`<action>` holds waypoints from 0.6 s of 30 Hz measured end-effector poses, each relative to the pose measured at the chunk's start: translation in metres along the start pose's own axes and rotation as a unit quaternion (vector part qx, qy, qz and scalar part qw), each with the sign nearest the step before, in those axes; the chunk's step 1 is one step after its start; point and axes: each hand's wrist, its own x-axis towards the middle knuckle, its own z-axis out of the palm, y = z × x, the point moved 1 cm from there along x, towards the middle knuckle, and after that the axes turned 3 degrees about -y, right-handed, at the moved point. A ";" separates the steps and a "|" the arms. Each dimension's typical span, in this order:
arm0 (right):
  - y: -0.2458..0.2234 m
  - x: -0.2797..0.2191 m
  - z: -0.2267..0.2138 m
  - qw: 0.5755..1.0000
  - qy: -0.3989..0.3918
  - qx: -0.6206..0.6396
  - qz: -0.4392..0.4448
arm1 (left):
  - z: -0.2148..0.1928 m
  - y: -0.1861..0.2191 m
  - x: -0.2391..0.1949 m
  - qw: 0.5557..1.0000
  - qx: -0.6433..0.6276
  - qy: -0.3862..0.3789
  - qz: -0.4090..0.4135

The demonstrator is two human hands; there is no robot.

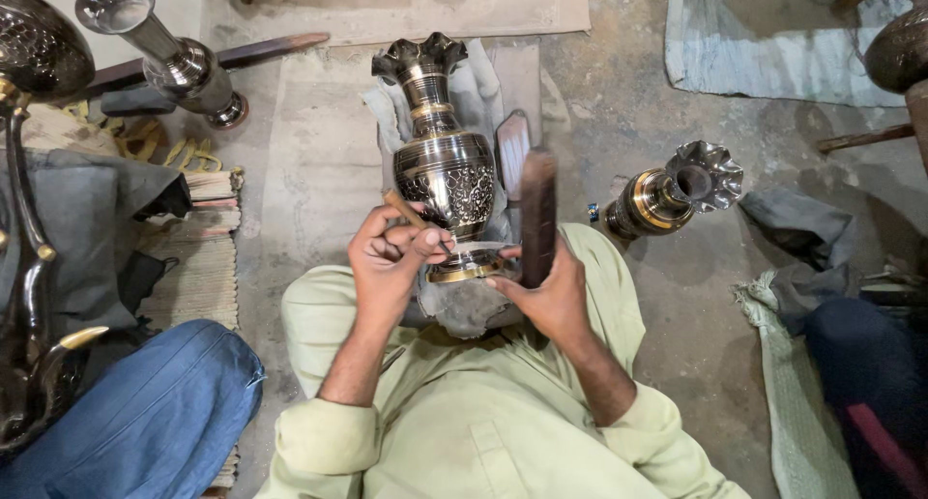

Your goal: The person uses a hammer and chisel to engrave a decorative pattern onto a metal vase. They hold the vase steady with one hand while striking the chisel with the other to create the design.

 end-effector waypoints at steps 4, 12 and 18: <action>-0.010 0.003 0.008 0.996 0.027 -0.048 -0.064 | 0.017 -0.018 -0.007 0.999 -0.041 0.014 0.005; -0.004 0.002 0.011 0.995 0.042 -0.082 -0.046 | 0.024 -0.025 -0.011 0.998 -0.054 -0.033 0.029; 0.015 0.006 0.010 0.999 0.018 -0.004 -0.040 | 0.025 -0.012 -0.007 0.998 -0.041 -0.042 -0.008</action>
